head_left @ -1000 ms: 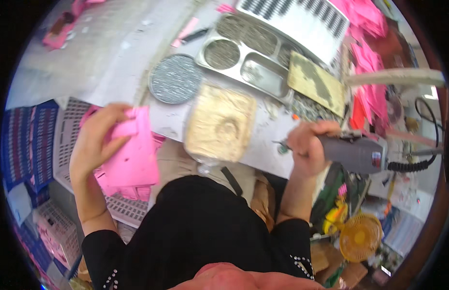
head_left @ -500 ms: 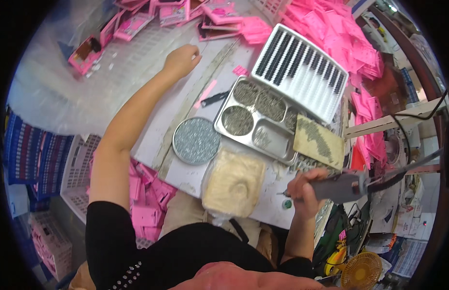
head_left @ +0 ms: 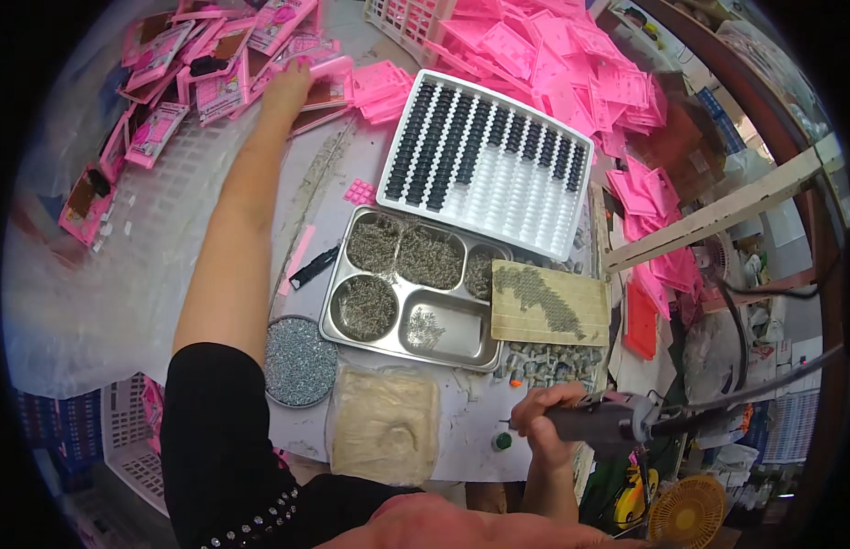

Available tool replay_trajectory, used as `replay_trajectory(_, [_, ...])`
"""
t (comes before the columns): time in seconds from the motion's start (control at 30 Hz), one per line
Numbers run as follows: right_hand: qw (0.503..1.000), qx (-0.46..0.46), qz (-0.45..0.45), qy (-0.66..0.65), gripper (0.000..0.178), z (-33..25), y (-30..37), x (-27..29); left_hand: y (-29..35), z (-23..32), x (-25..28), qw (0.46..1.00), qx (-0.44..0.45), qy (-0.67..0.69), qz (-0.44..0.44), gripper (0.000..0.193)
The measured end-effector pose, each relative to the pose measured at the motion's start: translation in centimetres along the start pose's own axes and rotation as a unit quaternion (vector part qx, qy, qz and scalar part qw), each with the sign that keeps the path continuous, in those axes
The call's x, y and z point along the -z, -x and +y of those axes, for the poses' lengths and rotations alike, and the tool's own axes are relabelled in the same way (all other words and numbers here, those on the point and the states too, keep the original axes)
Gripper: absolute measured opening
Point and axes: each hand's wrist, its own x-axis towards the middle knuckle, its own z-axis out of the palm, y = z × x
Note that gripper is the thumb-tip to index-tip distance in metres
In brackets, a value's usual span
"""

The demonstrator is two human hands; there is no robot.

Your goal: Assembling a pink electronic toy by soldering wires and securing internal components with an electric screwdriver.

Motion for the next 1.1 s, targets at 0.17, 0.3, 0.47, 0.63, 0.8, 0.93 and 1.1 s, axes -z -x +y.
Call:
replay_trajectory(0.17, [0.992,0.005,0.116,0.055,0.06,-0.4,-0.9,0.1,0.1,-8.5,6.7,0.995,0.042,0.039,0.081,0.03])
replay_trajectory(0.3, [0.863,0.312,0.14,0.373,0.073,-0.7,-1.4,-2.7,9.3,-12.7,20.0,0.79,0.34,0.509,0.009,0.036])
replay_trajectory(0.47, [0.956,-0.111,-0.219,0.158,0.063,3.4,2.0,-6.7,28.5,-3.2,26.4,0.508,0.323,0.794,-0.089,0.034])
replay_trajectory(0.63, [0.988,-0.108,-0.096,-0.046,0.056,9.4,3.6,-10.4,45.5,11.7,36.0,0.292,0.443,0.821,-0.21,0.029])
replay_trajectory(0.8, [0.97,-0.221,-0.089,-0.056,0.042,8.3,4.8,-5.8,52.8,10.0,37.6,0.467,0.191,0.702,-0.503,0.028])
replay_trajectory(0.93, [0.943,-0.211,-0.126,0.224,0.034,8.7,4.3,-3.2,50.6,11.2,39.0,0.802,-0.096,0.523,-0.272,0.036])
replay_trajectory(1.1, [0.843,0.021,-0.096,0.528,0.033,9.6,3.3,-4.0,49.1,14.4,36.3,0.83,-0.267,0.459,-0.171,0.033])
